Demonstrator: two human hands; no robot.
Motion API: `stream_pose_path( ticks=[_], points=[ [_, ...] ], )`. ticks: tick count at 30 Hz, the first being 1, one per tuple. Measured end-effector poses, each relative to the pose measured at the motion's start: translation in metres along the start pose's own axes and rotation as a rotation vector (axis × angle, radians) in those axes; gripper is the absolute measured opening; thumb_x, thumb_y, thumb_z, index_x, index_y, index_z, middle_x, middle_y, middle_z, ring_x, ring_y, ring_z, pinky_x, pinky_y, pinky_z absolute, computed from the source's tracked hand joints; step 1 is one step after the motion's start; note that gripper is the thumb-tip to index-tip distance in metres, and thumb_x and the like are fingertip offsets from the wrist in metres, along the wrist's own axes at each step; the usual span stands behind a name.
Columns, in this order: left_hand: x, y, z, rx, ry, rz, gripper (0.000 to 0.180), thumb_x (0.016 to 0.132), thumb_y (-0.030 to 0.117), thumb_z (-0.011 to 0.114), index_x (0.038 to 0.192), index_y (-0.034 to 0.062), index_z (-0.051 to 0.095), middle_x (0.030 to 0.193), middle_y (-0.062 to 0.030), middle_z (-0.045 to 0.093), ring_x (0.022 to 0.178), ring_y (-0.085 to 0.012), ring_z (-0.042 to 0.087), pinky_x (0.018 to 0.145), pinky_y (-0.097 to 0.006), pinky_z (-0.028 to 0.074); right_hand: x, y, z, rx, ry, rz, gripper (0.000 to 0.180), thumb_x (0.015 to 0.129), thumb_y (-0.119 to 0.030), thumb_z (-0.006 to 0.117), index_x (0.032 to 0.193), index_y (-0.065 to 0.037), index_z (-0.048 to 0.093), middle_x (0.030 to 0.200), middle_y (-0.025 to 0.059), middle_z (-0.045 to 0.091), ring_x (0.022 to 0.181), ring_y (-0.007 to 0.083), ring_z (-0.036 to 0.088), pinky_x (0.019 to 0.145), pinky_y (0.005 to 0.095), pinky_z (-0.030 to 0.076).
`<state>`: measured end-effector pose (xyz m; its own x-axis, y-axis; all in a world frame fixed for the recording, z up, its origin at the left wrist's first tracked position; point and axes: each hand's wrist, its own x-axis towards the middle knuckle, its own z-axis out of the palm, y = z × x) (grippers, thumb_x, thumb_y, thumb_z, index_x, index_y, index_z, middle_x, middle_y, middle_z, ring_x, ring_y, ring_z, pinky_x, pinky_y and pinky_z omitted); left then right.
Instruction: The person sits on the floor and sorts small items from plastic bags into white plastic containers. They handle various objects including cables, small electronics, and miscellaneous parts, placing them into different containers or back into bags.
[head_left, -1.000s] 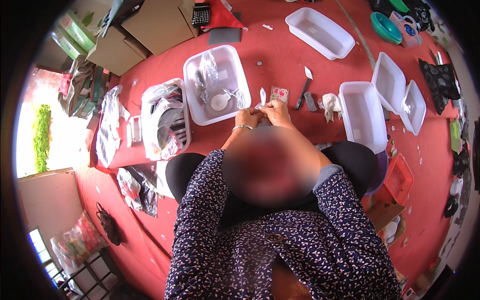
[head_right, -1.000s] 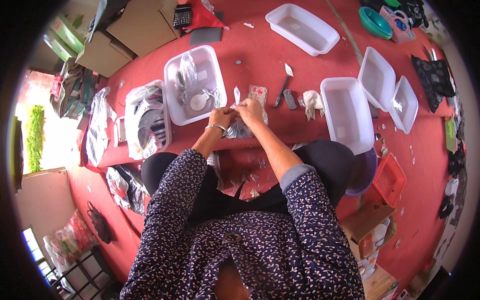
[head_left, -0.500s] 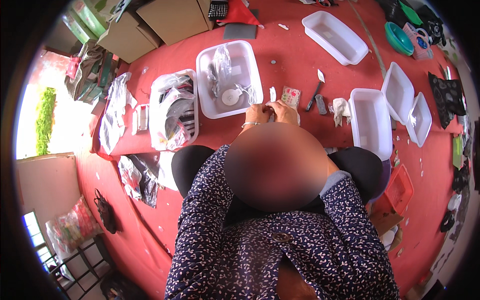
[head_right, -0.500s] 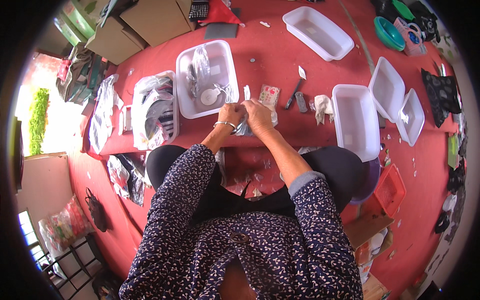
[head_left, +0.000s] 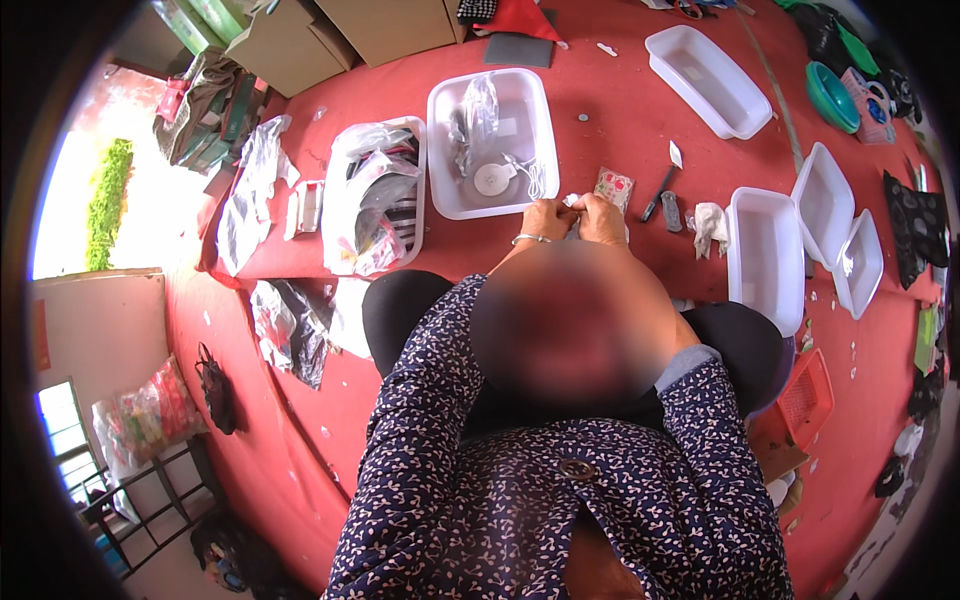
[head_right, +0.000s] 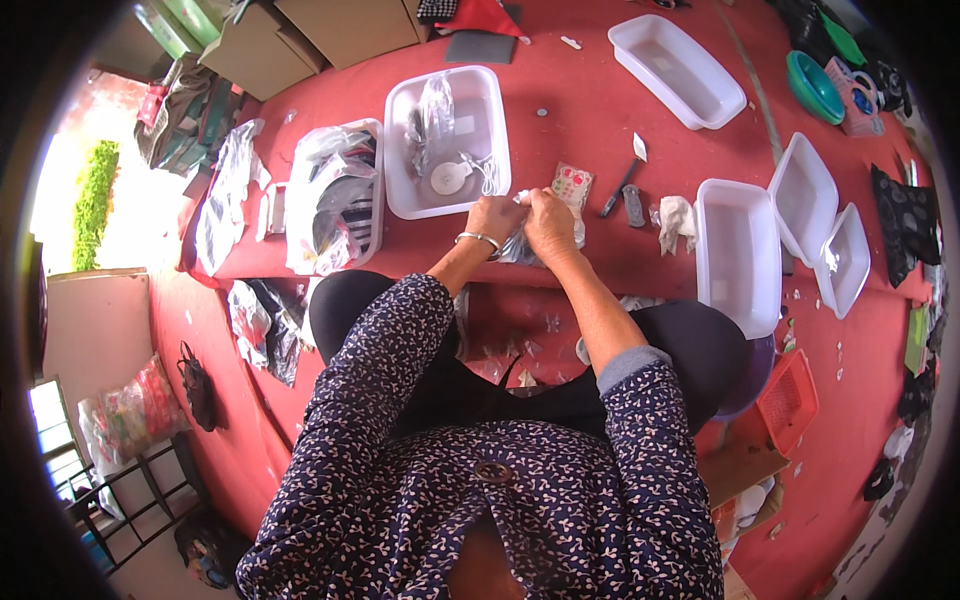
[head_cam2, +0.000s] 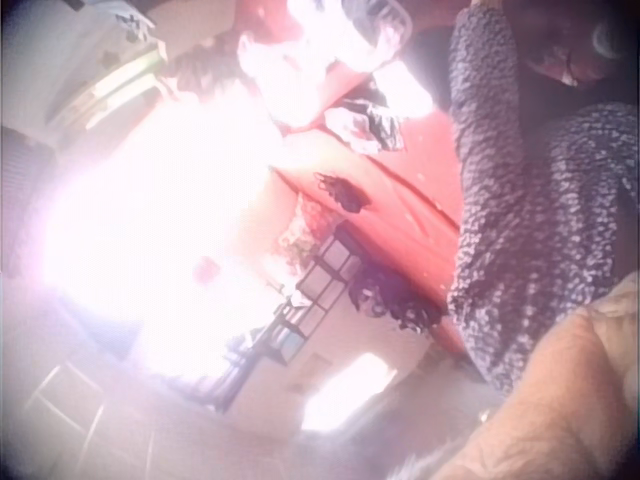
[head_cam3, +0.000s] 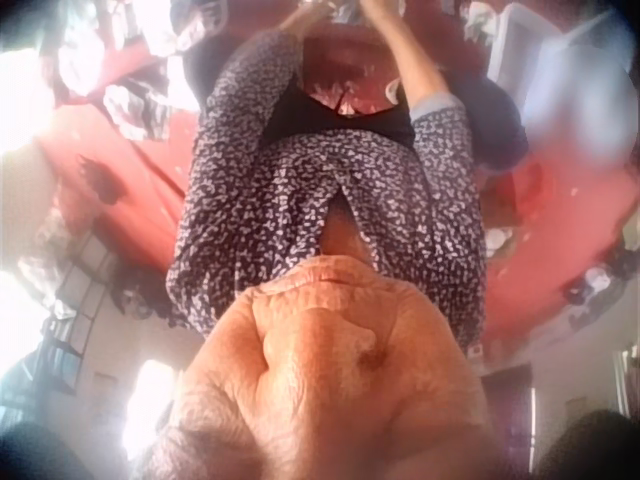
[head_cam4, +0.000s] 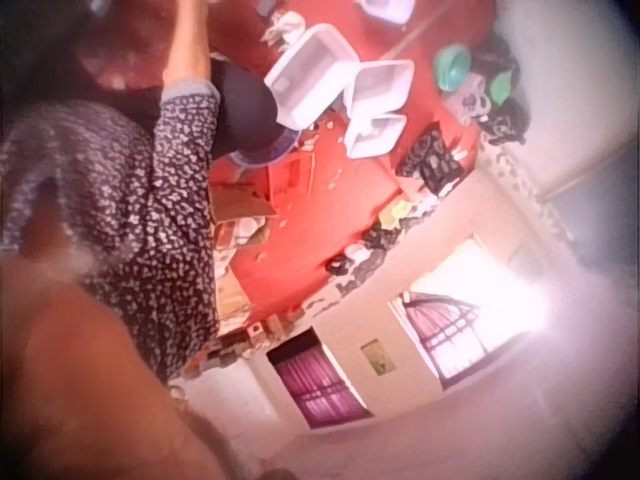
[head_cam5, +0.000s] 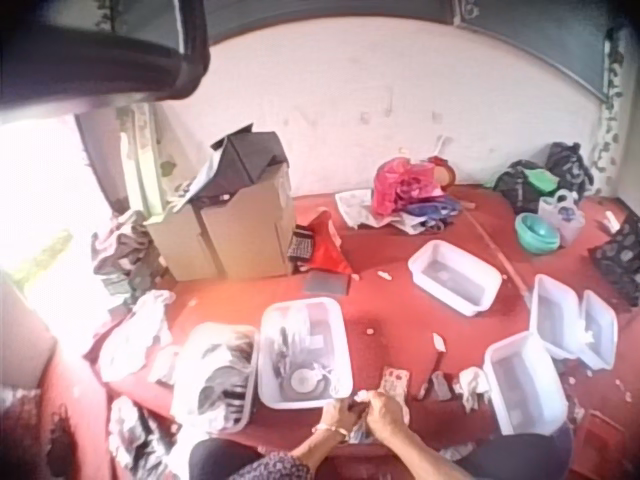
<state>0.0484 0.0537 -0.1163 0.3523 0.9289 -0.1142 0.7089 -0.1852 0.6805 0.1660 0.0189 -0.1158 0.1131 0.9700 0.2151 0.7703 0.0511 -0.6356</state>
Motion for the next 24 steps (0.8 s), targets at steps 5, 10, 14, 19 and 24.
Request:
stream_pose_path(
  ticks=[5,10,14,19,24],
  points=[
    [-0.003,0.009,-0.01,-0.064,0.018,-0.074,0.032,0.071,0.035,0.056,0.075,0.0048,0.064,0.069,-0.0199,0.058,0.069,-0.0333,0.059,0.062,-0.039,0.046,0.005,-0.005,-0.007,0.326,-0.041,0.229,0.013,0.067,0.003,0.05,0.076,-0.003,0.057,0.071,0.0128,0.061,0.068,0.026,0.059,0.063,0.0336,0.046],
    [-0.003,0.009,-0.011,-0.138,0.005,-0.074,0.022,0.068,0.025,0.065,0.079,0.0068,0.066,0.068,-0.0116,0.063,0.064,-0.0219,0.062,0.061,-0.032,0.047,0.007,0.024,-0.002,0.496,-0.124,0.302,0.015,0.061,0.002,0.054,0.075,0.0,0.059,0.069,0.0126,0.061,0.064,0.0213,0.059,0.06,0.0301,0.046],
    [-0.002,0.013,-0.01,-0.203,-0.05,-0.093,0.017,0.068,0.019,0.066,0.078,0.0048,0.065,0.067,-0.0082,0.063,0.061,-0.0142,0.06,0.059,-0.027,0.047,0.01,0.022,-0.016,0.681,-0.232,0.448,0.015,0.059,0.005,0.055,0.073,0.001,0.058,0.069,0.009,0.06,0.065,0.0167,0.058,0.06,0.0281,0.046],
    [-0.001,0.008,-0.013,-0.305,-0.229,-0.099,0.018,0.07,0.018,0.063,0.083,0.0054,0.064,0.068,-0.0082,0.063,0.059,-0.0133,0.059,0.058,-0.027,0.046,0.015,-0.002,-0.047,0.618,-0.379,0.481,0.018,0.057,0.005,0.055,0.074,0.003,0.057,0.07,0.0083,0.058,0.067,0.0147,0.055,0.06,0.0252,0.044],
    [0.004,0.004,-0.012,-0.456,-0.4,-0.189,0.018,0.074,0.015,0.061,0.087,0.0024,0.061,0.065,-0.0026,0.059,0.052,-0.0064,0.05,0.048,-0.021,0.04,0.013,0.013,-0.045,0.904,-0.453,0.638,0.018,0.057,0.002,0.057,0.075,0.001,0.057,0.067,0.0039,0.056,0.062,0.0149,0.053,0.057,0.0256,0.043]
  ],
)
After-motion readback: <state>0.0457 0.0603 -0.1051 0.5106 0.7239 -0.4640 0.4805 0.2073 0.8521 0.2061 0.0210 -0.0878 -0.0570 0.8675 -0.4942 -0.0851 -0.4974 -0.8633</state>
